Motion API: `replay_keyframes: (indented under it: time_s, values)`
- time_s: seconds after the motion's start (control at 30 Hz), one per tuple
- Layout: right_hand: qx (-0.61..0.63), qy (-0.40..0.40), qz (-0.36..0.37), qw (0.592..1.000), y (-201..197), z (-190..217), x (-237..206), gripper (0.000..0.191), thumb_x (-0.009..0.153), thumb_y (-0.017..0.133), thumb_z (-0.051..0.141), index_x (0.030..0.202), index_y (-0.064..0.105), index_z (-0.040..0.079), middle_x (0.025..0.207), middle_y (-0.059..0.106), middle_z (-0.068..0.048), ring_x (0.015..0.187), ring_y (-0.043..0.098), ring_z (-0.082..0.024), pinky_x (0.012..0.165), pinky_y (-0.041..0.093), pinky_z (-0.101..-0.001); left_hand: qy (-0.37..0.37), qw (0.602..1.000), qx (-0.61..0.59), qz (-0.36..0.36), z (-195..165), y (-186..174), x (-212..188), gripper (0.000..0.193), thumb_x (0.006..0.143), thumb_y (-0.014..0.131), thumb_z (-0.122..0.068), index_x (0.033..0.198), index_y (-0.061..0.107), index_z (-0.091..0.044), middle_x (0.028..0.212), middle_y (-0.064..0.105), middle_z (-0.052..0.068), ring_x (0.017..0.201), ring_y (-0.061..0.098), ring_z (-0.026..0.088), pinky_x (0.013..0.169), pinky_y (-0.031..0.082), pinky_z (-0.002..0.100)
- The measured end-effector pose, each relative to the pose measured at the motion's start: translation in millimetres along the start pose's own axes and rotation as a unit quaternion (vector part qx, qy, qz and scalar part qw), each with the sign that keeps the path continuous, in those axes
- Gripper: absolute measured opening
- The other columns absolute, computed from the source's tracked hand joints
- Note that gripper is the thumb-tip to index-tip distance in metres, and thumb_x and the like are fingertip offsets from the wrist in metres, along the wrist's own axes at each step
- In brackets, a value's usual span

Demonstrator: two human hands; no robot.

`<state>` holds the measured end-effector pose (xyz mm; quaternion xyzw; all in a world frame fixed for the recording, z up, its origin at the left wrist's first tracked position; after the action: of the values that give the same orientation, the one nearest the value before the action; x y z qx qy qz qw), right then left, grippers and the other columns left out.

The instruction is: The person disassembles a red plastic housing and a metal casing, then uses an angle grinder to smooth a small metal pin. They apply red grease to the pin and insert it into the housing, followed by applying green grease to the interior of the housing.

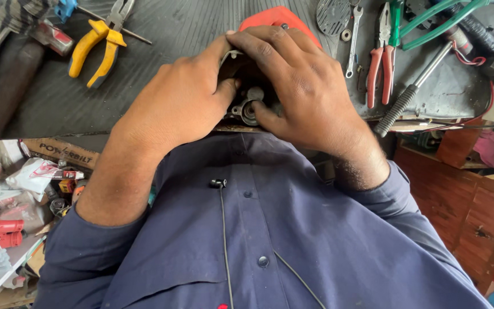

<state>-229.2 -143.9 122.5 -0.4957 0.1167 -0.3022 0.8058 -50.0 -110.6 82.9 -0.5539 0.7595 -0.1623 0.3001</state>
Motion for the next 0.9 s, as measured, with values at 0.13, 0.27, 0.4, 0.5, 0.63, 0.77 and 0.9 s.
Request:
replay_keyframes:
  time_s: [0.13, 0.27, 0.4, 0.5, 0.63, 0.77, 0.9]
  values:
    - [-0.012, -0.015, -0.007, 1.0, -1, 1, -3, 0.077, 0.082, 0.081, 0.016, 0.151, 0.046, 0.009, 0.138, 0.058, -0.011, 0.122, 0.059, -0.033, 0.105, 0.052, -0.0427, -0.041, 0.999, -0.004, 0.013, -1, 0, -2, 0.047, 0.095, 0.062, -0.021, 0.139, 0.049, -0.01, 0.111, 0.072, 0.021, 0.101, 0.066, 0.047, 0.084, 0.051, 0.055]
    - [-0.02, -0.011, -0.013, 1.0, -2, 6, -6, 0.082, 0.081, 0.081, 0.017, 0.155, 0.046, 0.01, 0.139, 0.058, -0.011, 0.125, 0.06, -0.034, 0.103, 0.051, -0.043, -0.055, 0.998, 0.015, 0.009, -5, -1, -4, 0.053, 0.093, 0.063, -0.022, 0.143, 0.048, -0.012, 0.112, 0.071, 0.023, 0.105, 0.064, 0.048, 0.088, 0.05, 0.056]
    - [-0.022, 0.002, 0.0, 1.0, -3, 6, -10, 0.083, 0.08, 0.078, 0.011, 0.157, 0.047, 0.011, 0.141, 0.058, -0.012, 0.125, 0.059, -0.036, 0.105, 0.049, -0.0462, -0.049, 0.999, 0.011, 0.002, -11, -1, -7, 0.054, 0.093, 0.063, -0.023, 0.145, 0.047, -0.014, 0.117, 0.07, 0.024, 0.109, 0.062, 0.047, 0.09, 0.049, 0.055]
    - [0.026, -0.058, -0.031, 0.998, -8, -1, -20, 0.081, 0.082, 0.079, 0.017, 0.153, 0.043, 0.007, 0.145, 0.054, -0.016, 0.135, 0.053, -0.037, 0.118, 0.042, -0.0464, -0.05, 0.999, 0.018, 0.002, -10, 0, -7, 0.058, 0.093, 0.065, -0.025, 0.147, 0.047, -0.015, 0.116, 0.069, 0.025, 0.11, 0.062, 0.046, 0.091, 0.049, 0.053]
    - [0.29, 0.016, -0.116, 0.95, -6, -35, -45, 0.064, 0.099, 0.07, 0.021, 0.155, 0.042, 0.008, 0.152, 0.05, -0.01, 0.143, 0.046, -0.022, 0.124, 0.033, -0.0314, -0.046, 0.998, 0.029, 0.008, 2, 3, -7, 0.065, 0.093, 0.069, -0.035, 0.148, 0.046, -0.011, 0.115, 0.071, 0.026, 0.111, 0.067, 0.041, 0.094, 0.05, 0.047]
    - [0.357, 0.265, -0.2, 0.873, 20, -84, -66, 0.068, 0.102, 0.055, 0.05, 0.145, 0.052, -0.002, 0.14, 0.057, -0.011, 0.136, 0.051, -0.024, 0.118, 0.039, -0.0334, 0.029, 0.987, -0.15, 0.046, 19, 5, -6, 0.083, 0.089, 0.07, -0.047, 0.154, 0.038, -0.007, 0.12, 0.072, 0.017, 0.112, 0.07, 0.026, 0.096, 0.053, 0.038]
    - [0.663, 0.278, -0.06, 0.693, 50, -102, -70, 0.096, 0.092, 0.055, 0.07, 0.153, 0.043, -0.002, 0.149, 0.057, -0.015, 0.141, 0.053, -0.027, 0.12, 0.043, -0.0404, -0.022, 0.964, -0.252, 0.085, 40, 6, -3, 0.078, 0.095, 0.059, -0.054, 0.157, 0.04, -0.01, 0.136, 0.062, 0.004, 0.128, 0.056, 0.014, 0.107, 0.043, 0.033]
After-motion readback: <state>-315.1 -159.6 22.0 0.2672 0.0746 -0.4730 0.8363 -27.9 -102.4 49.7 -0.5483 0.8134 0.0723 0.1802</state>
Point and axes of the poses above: each hand's wrist, its own x-axis towards the middle knuckle, its own y-axis out of the palm, z = x × y, the point moved 3 cm from there along x, towards the middle knuckle
